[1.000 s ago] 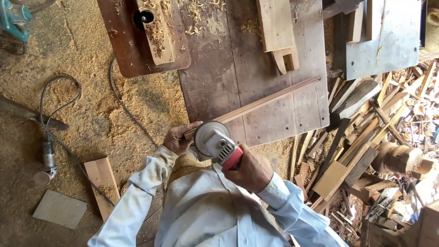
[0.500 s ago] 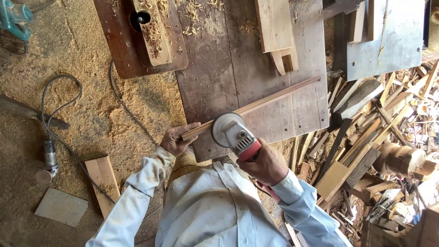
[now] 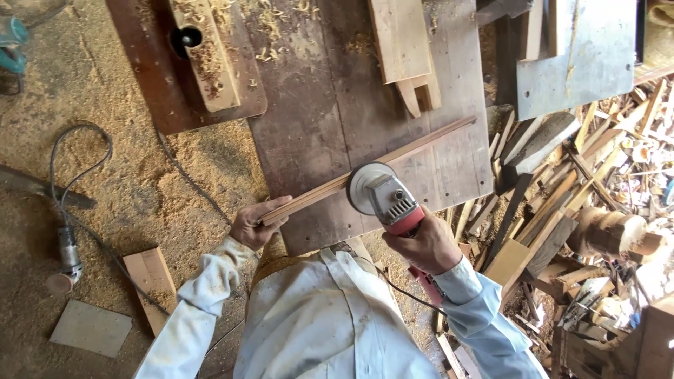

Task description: Sanding a wooden strip with an angle grinder and then routing a groove into it using a table-mounted router.

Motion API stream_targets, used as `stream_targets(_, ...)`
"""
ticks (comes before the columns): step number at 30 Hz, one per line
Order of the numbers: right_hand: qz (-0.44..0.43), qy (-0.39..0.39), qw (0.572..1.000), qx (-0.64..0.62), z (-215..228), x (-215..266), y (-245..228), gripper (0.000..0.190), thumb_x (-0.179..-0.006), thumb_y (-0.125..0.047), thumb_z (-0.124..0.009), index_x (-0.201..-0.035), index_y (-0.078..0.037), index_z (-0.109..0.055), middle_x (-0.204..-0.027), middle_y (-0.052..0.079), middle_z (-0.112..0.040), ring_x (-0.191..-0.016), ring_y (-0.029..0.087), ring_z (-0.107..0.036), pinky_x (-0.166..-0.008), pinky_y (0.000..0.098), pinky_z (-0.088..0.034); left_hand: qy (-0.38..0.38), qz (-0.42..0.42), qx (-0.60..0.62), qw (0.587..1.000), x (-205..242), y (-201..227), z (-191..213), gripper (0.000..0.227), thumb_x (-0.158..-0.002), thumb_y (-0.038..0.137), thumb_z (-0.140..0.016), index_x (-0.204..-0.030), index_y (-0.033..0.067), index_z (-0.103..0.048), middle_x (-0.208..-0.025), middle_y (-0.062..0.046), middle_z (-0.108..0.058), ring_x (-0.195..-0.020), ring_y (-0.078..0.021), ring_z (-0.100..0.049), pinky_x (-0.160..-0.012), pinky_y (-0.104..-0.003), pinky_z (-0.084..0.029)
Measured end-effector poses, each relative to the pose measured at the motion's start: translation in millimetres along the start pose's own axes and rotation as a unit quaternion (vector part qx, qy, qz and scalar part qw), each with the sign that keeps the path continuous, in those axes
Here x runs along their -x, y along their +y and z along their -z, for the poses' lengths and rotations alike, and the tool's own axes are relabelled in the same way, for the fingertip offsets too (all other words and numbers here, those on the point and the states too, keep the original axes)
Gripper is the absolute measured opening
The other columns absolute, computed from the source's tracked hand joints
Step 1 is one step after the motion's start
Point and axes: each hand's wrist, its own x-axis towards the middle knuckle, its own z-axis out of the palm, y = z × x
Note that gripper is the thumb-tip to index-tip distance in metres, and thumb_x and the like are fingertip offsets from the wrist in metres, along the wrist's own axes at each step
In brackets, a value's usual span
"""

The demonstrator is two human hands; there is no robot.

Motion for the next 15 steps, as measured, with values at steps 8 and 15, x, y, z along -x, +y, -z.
stream_targets(8, -0.046, 0.009, 0.998, -0.030, 43, -5, -10, 0.049, -0.071, -0.023, -0.085, -0.109, -0.001, -0.065, -0.087, 0.023, -0.070, -0.077, 0.036, -0.071, -0.075, 0.0470, -0.061, 0.001, 0.009, -0.006, 1.000, 8, -9, 3, 0.034, -0.085, 0.003, -0.077, -0.118, 0.0061, -0.079, -0.103, -0.022, -0.078, -0.102, -0.0354, -0.073, -0.083, -0.048, -0.058)
stream_targets(15, -0.027, 0.050, 0.996, -0.062, 79, -47, 51, 0.042, -0.073, -0.019, -0.084, -0.105, 0.001, -0.066, -0.083, 0.024, -0.067, -0.070, 0.034, -0.066, -0.069, 0.0475, -0.059, 0.009, 0.023, -0.013, 1.000, 13, -14, 2, 0.033, -0.085, 0.003, -0.077, -0.117, 0.0023, -0.078, -0.099, -0.024, -0.078, -0.099, -0.0351, -0.074, -0.080, -0.049, -0.059)
